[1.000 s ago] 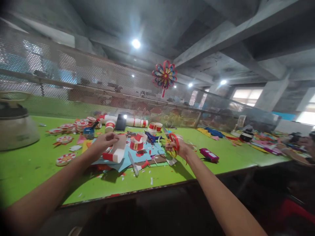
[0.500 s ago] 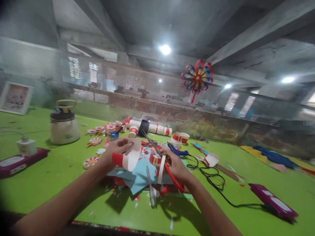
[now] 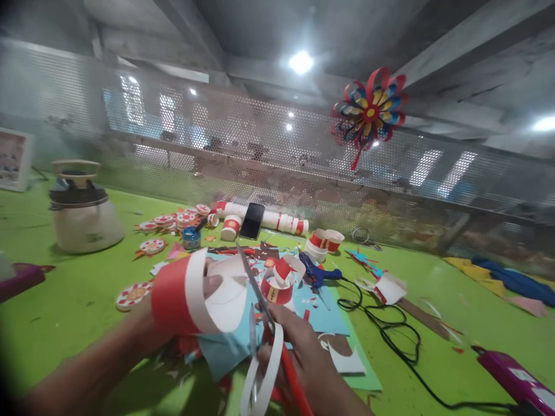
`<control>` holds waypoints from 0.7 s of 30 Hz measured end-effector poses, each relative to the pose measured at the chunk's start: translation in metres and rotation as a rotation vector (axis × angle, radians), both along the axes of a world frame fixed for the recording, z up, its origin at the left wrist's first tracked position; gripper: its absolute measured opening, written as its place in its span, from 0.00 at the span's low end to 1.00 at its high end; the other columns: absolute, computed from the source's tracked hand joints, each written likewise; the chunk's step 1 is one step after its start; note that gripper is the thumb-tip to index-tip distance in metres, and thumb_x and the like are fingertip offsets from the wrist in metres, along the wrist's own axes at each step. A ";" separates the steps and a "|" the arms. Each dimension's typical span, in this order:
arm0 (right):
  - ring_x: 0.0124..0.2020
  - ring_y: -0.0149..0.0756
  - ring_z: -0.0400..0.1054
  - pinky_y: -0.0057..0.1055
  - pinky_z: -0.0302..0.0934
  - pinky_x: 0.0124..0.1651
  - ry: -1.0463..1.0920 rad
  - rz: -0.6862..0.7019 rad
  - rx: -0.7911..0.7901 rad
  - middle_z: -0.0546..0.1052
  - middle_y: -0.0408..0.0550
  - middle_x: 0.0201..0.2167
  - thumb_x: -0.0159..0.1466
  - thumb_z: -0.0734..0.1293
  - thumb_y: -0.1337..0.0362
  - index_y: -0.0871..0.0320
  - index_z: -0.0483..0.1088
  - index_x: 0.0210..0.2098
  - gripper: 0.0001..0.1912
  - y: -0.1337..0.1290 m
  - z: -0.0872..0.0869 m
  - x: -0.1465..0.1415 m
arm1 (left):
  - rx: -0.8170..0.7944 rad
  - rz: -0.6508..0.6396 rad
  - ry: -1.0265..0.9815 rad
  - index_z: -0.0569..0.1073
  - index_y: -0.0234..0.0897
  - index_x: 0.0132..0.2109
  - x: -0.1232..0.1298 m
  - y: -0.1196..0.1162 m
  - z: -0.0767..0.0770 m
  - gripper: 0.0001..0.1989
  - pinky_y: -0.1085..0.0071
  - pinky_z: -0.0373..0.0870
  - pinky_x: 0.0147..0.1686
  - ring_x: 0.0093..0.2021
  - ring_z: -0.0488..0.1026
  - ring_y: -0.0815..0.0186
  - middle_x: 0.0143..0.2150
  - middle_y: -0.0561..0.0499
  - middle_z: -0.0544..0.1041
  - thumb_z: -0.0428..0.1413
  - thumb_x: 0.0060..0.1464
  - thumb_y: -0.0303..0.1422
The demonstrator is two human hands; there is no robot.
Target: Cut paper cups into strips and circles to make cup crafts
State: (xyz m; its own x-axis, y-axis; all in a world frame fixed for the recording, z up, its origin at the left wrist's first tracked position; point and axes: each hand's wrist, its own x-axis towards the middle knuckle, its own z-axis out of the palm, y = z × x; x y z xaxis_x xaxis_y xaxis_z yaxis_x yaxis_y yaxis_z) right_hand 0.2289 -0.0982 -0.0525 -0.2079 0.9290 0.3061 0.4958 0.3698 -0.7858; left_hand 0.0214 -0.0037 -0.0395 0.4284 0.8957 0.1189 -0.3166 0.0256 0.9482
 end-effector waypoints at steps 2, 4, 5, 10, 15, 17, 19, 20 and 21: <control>0.26 0.34 0.58 0.31 0.58 0.30 -0.016 0.008 0.015 0.66 0.43 0.26 0.61 0.59 0.39 0.56 0.70 0.43 0.28 0.001 -0.003 0.000 | 0.012 -0.014 -0.005 0.75 0.35 0.28 -0.002 -0.002 0.002 0.08 0.74 0.63 0.21 0.22 0.68 0.68 0.23 0.53 0.75 0.66 0.41 0.33; 0.26 0.35 0.59 0.31 0.58 0.29 -0.018 0.025 0.008 0.67 0.44 0.26 0.60 0.58 0.37 0.57 0.70 0.43 0.30 0.001 -0.006 0.001 | -0.014 -0.071 -0.026 0.75 0.35 0.28 -0.003 -0.001 0.002 0.09 0.75 0.63 0.21 0.22 0.67 0.70 0.23 0.54 0.74 0.66 0.41 0.34; 0.27 0.36 0.60 0.31 0.59 0.30 -0.007 0.031 0.001 0.68 0.46 0.27 0.59 0.57 0.36 0.57 0.71 0.42 0.31 0.002 -0.007 0.001 | -0.033 -0.099 -0.037 0.75 0.35 0.28 -0.003 0.000 0.002 0.09 0.75 0.63 0.22 0.22 0.67 0.70 0.23 0.54 0.74 0.65 0.41 0.35; 0.29 0.38 0.64 0.33 0.61 0.32 0.020 0.057 0.032 0.71 0.48 0.30 0.59 0.56 0.34 0.57 0.70 0.45 0.34 0.000 -0.009 0.000 | -0.083 -0.109 -0.036 0.75 0.34 0.28 -0.003 0.000 0.007 0.09 0.74 0.65 0.23 0.23 0.69 0.68 0.24 0.52 0.75 0.66 0.37 0.31; 0.31 0.41 0.66 0.33 0.63 0.32 0.067 0.050 0.051 0.72 0.50 0.31 0.59 0.54 0.35 0.56 0.71 0.44 0.34 -0.001 -0.013 -0.001 | -0.116 -0.171 -0.053 0.74 0.36 0.27 -0.004 -0.002 0.008 0.07 0.74 0.64 0.24 0.23 0.69 0.69 0.23 0.54 0.73 0.65 0.40 0.31; 0.30 0.40 0.67 0.33 0.64 0.32 0.051 0.044 0.091 0.72 0.50 0.31 0.60 0.53 0.35 0.57 0.72 0.44 0.34 -0.001 -0.013 0.000 | -0.122 -0.178 -0.056 0.74 0.36 0.27 -0.004 -0.001 0.003 0.07 0.74 0.64 0.23 0.23 0.69 0.68 0.24 0.54 0.74 0.65 0.39 0.32; 0.31 0.41 0.67 0.34 0.64 0.34 0.047 0.050 0.125 0.73 0.51 0.32 0.61 0.53 0.35 0.57 0.72 0.45 0.35 -0.002 -0.013 0.001 | -0.111 -0.161 -0.054 0.75 0.35 0.27 -0.003 0.000 -0.001 0.08 0.73 0.64 0.22 0.23 0.70 0.66 0.25 0.52 0.75 0.66 0.38 0.32; 0.31 0.41 0.67 0.34 0.64 0.34 0.050 0.056 0.128 0.73 0.51 0.32 0.61 0.54 0.36 0.58 0.72 0.47 0.35 -0.002 -0.013 0.001 | -0.106 -0.163 -0.052 0.75 0.35 0.28 -0.003 0.001 -0.002 0.09 0.73 0.63 0.22 0.23 0.70 0.66 0.26 0.51 0.75 0.66 0.38 0.33; 0.30 0.40 0.67 0.34 0.64 0.33 0.053 0.063 0.119 0.72 0.51 0.32 0.61 0.54 0.36 0.58 0.71 0.48 0.35 -0.002 -0.012 0.001 | -0.104 -0.167 -0.055 0.76 0.35 0.28 -0.003 0.001 -0.003 0.08 0.73 0.64 0.22 0.23 0.69 0.67 0.26 0.51 0.75 0.65 0.39 0.33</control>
State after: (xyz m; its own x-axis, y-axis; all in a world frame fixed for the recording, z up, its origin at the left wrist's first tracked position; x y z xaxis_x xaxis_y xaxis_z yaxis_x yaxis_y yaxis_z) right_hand 0.2300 -0.1007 -0.0649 -0.2451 0.8714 0.4249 0.4281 0.4905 -0.7590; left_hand 0.0186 -0.0031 -0.0424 0.5673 0.8216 0.0565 -0.3507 0.1789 0.9193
